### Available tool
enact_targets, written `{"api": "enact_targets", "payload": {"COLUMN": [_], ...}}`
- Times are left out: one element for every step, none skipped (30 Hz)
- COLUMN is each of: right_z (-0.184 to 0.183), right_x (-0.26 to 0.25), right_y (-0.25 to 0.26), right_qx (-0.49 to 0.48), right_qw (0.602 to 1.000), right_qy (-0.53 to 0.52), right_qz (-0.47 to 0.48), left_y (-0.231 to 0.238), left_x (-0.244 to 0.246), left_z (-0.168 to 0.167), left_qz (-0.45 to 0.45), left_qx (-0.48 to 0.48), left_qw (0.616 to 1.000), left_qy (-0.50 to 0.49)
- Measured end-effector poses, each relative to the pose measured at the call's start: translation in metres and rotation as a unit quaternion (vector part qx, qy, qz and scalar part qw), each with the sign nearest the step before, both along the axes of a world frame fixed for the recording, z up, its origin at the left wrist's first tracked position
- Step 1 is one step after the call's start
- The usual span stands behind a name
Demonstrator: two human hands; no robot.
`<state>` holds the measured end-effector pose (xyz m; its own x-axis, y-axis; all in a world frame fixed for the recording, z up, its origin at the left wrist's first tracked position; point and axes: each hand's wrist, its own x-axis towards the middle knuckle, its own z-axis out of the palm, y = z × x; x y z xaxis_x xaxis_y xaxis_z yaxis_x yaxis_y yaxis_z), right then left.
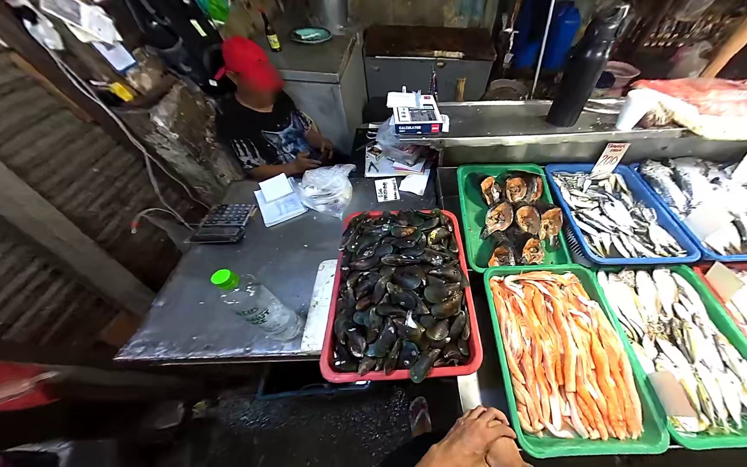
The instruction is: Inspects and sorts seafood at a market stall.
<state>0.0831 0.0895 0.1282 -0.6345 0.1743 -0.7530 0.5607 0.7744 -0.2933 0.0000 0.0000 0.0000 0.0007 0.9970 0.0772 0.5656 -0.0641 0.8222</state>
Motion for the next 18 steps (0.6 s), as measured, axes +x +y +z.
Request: {"api": "enact_targets", "payload": {"right_z": [-0.017, -0.062, -0.082, -0.086, -0.079, -0.065, -0.051, -0.033, -0.014, 0.007, 0.028, 0.045, 0.058, 0.067, 0.073, 0.075, 0.075, 0.071], "right_x": [0.001, 0.018, 0.018, 0.011, -0.001, -0.016, -0.030, -0.047, -0.066, -0.088, -0.112, -0.137, -0.162, -0.187, -0.212, -0.235, -0.256, -0.275], "right_y": [-0.001, -0.004, 0.005, 0.019, 0.037, 0.056, 0.075, 0.093, 0.109, 0.123, 0.134, 0.143, 0.151, 0.157, 0.163, 0.168, 0.173, 0.177], "right_qx": [0.003, 0.046, 0.031, 0.019, 0.014, 0.017, 0.028, 0.044, 0.069, 0.099, 0.121, 0.138, 0.153, 0.159, 0.160, 0.162, 0.166, 0.175], "right_qw": [0.998, 0.966, 0.940, 0.925, 0.925, 0.933, 0.940, 0.940, 0.933, 0.924, 0.915, 0.905, 0.897, 0.892, 0.893, 0.897, 0.902, 0.904], "right_qy": [0.026, 0.211, 0.278, 0.314, 0.320, 0.305, 0.290, 0.284, 0.297, 0.316, 0.338, 0.366, 0.389, 0.405, 0.407, 0.402, 0.394, 0.388], "right_qz": [-0.063, -0.145, -0.196, -0.213, -0.204, -0.188, -0.178, -0.182, -0.190, -0.190, -0.182, -0.166, -0.144, -0.124, -0.107, -0.090, -0.067, -0.038], "left_y": [0.002, 0.001, -0.003, -0.007, -0.012, -0.017, -0.024, -0.032, -0.040, -0.048, -0.057, -0.067, -0.077, -0.086, -0.093, -0.100, -0.105, -0.110], "left_x": [-0.004, -0.007, -0.012, -0.017, -0.023, -0.028, -0.032, -0.037, -0.041, -0.046, -0.048, -0.051, -0.052, -0.051, -0.050, -0.049, -0.048, -0.046], "left_z": [0.003, 0.009, 0.019, 0.030, 0.038, 0.042, 0.043, 0.042, 0.038, 0.032, 0.025, 0.019, 0.014, 0.011, 0.008, 0.007, 0.007, 0.009], "left_qz": [0.006, 0.025, 0.056, 0.099, 0.148, 0.194, 0.230, 0.250, 0.257, 0.260, 0.262, 0.265, 0.272, 0.284, 0.300, 0.314, 0.328, 0.339], "left_qx": [0.014, 0.026, 0.035, 0.039, 0.037, 0.020, -0.005, -0.035, -0.063, -0.084, -0.102, -0.122, -0.141, -0.154, -0.161, -0.166, -0.172, -0.184], "left_qw": [1.000, 0.998, 0.996, 0.991, 0.984, 0.975, 0.965, 0.957, 0.951, 0.946, 0.942, 0.938, 0.934, 0.928, 0.922, 0.916, 0.909, 0.903], "left_qy": [-0.021, -0.042, -0.061, -0.081, -0.097, -0.110, -0.124, -0.140, -0.158, -0.173, -0.184, -0.187, -0.185, -0.184, -0.185, -0.187, -0.189, -0.191]}}
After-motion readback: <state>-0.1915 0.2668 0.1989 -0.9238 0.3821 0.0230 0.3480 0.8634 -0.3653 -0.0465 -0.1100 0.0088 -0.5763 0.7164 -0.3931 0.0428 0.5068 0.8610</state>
